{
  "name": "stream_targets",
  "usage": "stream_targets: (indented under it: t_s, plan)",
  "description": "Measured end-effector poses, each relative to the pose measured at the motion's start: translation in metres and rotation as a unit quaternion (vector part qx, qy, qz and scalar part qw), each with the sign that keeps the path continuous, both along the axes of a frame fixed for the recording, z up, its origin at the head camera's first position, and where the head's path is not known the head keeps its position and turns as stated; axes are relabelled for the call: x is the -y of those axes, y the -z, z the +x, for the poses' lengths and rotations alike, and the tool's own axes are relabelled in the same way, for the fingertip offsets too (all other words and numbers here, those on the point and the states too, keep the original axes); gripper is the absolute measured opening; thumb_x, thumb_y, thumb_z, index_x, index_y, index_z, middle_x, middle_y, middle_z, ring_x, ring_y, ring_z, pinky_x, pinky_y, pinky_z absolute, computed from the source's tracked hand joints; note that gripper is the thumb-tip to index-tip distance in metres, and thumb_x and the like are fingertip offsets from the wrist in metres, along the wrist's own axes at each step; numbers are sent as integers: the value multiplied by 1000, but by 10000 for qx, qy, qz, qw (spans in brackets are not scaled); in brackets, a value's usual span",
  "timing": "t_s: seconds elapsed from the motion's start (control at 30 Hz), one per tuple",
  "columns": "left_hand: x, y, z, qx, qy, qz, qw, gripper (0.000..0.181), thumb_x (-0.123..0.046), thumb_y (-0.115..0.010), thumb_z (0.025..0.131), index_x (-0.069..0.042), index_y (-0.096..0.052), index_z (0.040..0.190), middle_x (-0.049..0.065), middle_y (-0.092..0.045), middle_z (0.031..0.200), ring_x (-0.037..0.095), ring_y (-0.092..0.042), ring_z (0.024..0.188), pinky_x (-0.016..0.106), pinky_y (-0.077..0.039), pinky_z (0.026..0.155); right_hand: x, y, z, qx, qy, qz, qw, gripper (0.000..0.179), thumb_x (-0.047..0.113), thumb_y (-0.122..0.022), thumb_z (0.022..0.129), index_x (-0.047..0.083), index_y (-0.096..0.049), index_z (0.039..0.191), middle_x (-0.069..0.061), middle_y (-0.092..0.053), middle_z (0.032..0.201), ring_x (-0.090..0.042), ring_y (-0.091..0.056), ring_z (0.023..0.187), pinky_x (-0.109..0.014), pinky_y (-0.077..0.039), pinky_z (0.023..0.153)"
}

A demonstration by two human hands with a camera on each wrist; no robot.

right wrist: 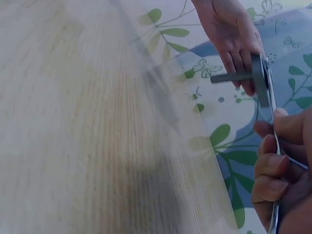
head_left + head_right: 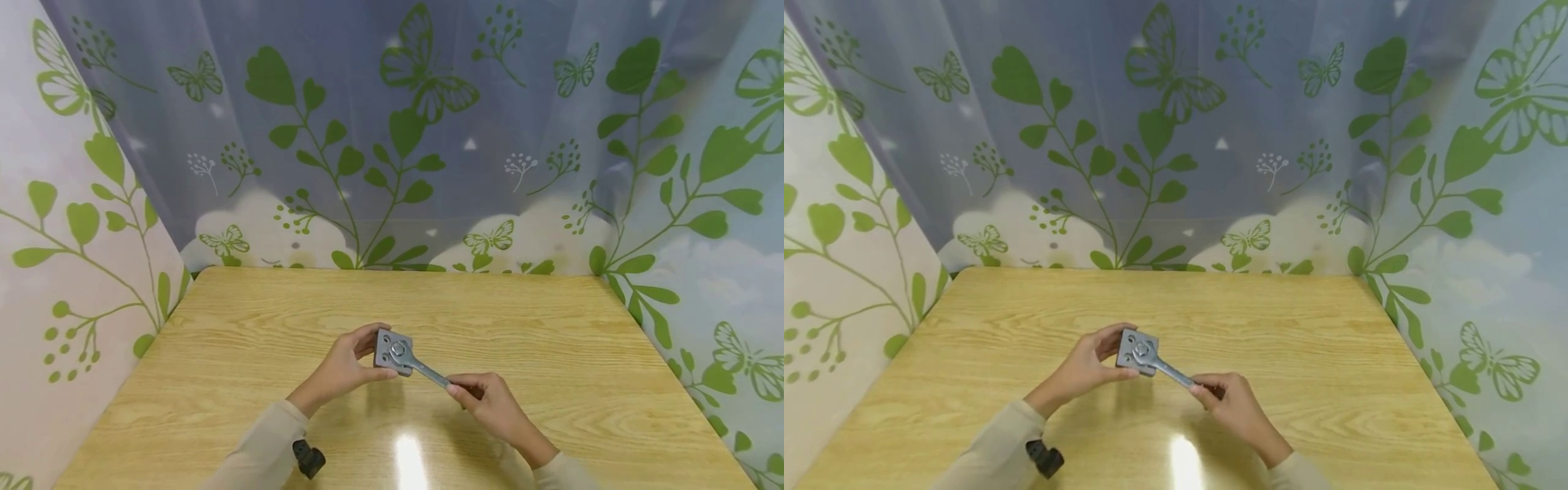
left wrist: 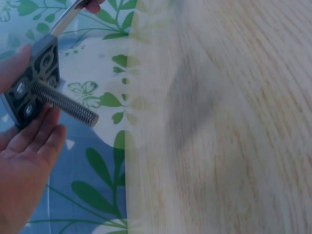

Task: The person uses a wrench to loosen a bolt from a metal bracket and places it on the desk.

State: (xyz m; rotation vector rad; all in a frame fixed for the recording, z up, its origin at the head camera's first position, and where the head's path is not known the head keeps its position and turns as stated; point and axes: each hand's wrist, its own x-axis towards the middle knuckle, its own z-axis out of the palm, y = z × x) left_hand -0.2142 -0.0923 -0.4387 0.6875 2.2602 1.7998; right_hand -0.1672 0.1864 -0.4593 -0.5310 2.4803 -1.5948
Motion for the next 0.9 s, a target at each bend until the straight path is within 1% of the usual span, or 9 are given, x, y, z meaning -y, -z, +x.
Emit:
stream_targets:
  t_s: [0.13, 0.27, 0.33, 0.43, 0.5, 0.6, 0.7, 0.8, 0.9]
  plan:
    - [3, -4, -1, 126, 383, 52, 9992, 70, -11, -83, 74, -5, -50, 136, 12, -58, 130, 26, -53, 125, 37, -40, 109, -10, -4, -12, -66, -282, -25, 9996, 28, 14, -60, 95, -9, -67, 110, -20, -66, 84, -5, -49, 61, -19, -44, 50]
    - [5, -7, -2, 194, 806, -9, 9966, 70, -7, -82, 74, -7, -49, 136, 11, -57, 132, 25, -54, 124, 39, -40, 109, -21, -9, -29, -11, -600, 216, 9980, 25, 14, -61, 94, -6, -69, 107, -21, -68, 89, -5, -48, 60, -19, -43, 50]
    - [5, -8, -3, 223, 1032, -77, 9944, 70, -6, -81, 75, -8, -49, 137, 11, -57, 132, 24, -54, 123, 39, -41, 109, -26, -10, -40, -68, -808, 393, 9959, 22, 13, -61, 94, -4, -71, 105, -20, -69, 89, -4, -47, 59, -20, -43, 50]
    - [4, -8, -4, 297, 1338, -120, 9905, 69, -5, -81, 75, -8, -49, 136, 11, -58, 131, 23, -55, 122, 38, -42, 108, -32, -12, -55, -182, -1128, 560, 9919, 20, 13, -62, 93, -2, -72, 102, -18, -70, 90, -5, -51, 62, -21, -47, 53]
    - [3, -7, -4, 331, 1488, -125, 9882, 69, -5, -81, 74, -8, -50, 136, 11, -59, 130, 21, -56, 121, 37, -43, 107, -34, -15, -63, -270, -1298, 638, 9891, 18, 12, -63, 93, -1, -72, 101, -16, -71, 91, -6, -54, 64, -22, -49, 55]
    - [1, -5, -4, 347, 1634, -123, 9859, 69, -5, -82, 74, -9, -51, 135, 9, -60, 129, 19, -57, 120, 35, -43, 107, -35, -21, -72, -359, -1450, 724, 9861, 18, 14, -65, 91, 0, -73, 100, -12, -72, 93, -7, -61, 69, -24, -53, 59]
    - [1, -4, -4, 368, 1740, -146, 9840, 68, -6, -82, 74, -10, -52, 135, 8, -61, 128, 18, -58, 119, 34, -44, 106, -34, -27, -78, -438, -1490, 904, 9837, 18, 16, -67, 90, 3, -74, 100, -9, -73, 94, -10, -65, 75, -26, -56, 64]
    - [1, -5, -4, 393, 1791, -161, 9829, 69, -6, -82, 74, -10, -51, 135, 8, -61, 128, 18, -58, 119, 34, -44, 106, -32, -32, -82, -511, -1503, 1153, 9806, 19, 20, -67, 90, 6, -74, 100, -5, -73, 94, -12, -66, 76, -26, -55, 64]
    - [3, -5, -3, 406, 1807, -159, 9826, 71, -5, -82, 74, -5, -49, 136, 10, -60, 130, 19, -57, 119, 35, -44, 107, -30, -37, -83, -550, -1538, 1306, 9779, 19, 22, -67, 90, 8, -75, 99, -3, -73, 93, -11, -63, 72, -24, -52, 62]
